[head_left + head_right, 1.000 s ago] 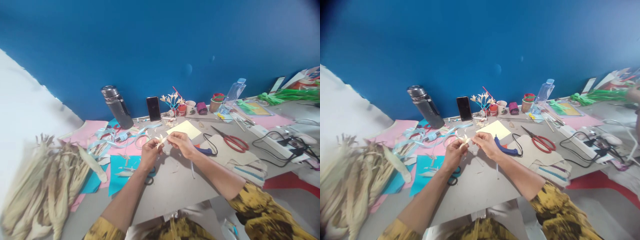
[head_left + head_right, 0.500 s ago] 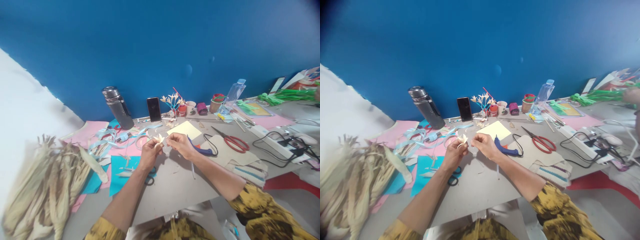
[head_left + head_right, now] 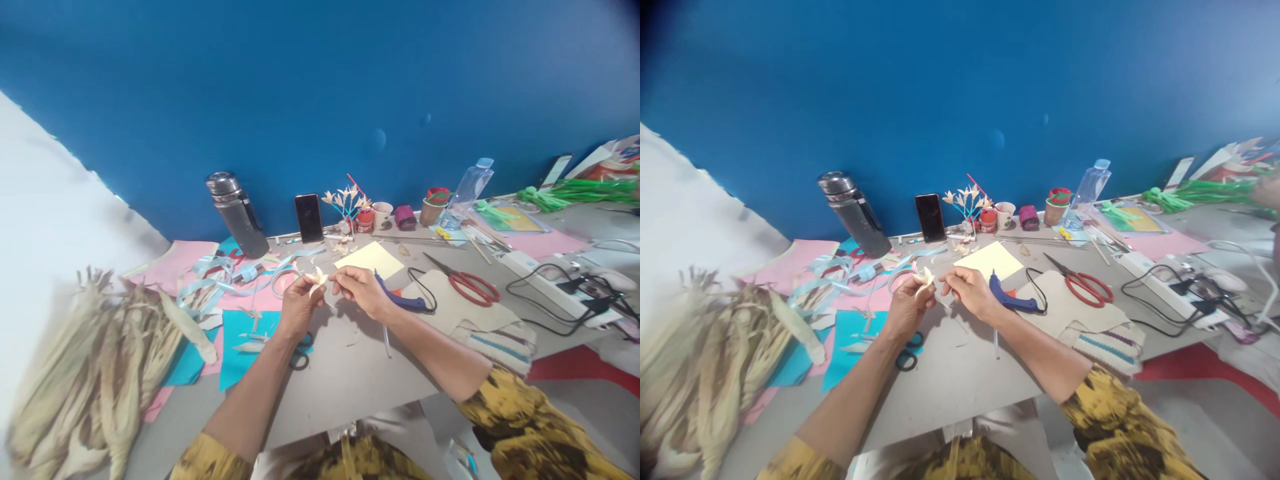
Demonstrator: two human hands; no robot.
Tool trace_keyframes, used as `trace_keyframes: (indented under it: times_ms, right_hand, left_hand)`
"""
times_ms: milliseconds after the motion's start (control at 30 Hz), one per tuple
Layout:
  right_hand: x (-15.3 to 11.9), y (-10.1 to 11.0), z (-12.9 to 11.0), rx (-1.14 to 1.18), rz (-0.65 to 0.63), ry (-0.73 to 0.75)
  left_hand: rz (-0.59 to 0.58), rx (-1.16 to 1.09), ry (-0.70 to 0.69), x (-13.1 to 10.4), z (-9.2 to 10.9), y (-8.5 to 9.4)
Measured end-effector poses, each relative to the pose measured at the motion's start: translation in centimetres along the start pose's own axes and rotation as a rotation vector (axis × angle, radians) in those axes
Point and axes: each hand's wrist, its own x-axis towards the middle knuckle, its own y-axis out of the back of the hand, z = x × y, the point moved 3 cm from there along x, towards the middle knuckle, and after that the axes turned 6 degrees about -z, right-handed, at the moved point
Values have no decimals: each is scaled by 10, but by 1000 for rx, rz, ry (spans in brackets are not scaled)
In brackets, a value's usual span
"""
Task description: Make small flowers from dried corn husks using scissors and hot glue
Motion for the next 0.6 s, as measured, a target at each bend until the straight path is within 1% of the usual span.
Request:
trace_keyframes:
  times_ms: [133, 233, 333, 433, 500, 600]
  right_hand:
    - [0, 0, 0, -14, 24, -10]
    - [-1, 0, -1, -38, 8, -9]
    - [-2, -1, -2, -42, -14, -15]
    - [-2, -1, -3, -42, -6, -26]
    - [-2, -2, -3, -49, -2, -28]
    - [-2, -3, -3, -65, -21, -18]
  left_hand:
    - [20, -49, 19, 0, 1, 0]
    - [26, -43, 26, 1, -1, 2]
    - [54, 40, 16, 0, -3, 5]
    - [81, 183, -40, -1, -1, 7]
    - [73, 247, -73, -2, 2, 6]
    - [52, 259, -83, -2, 3, 4]
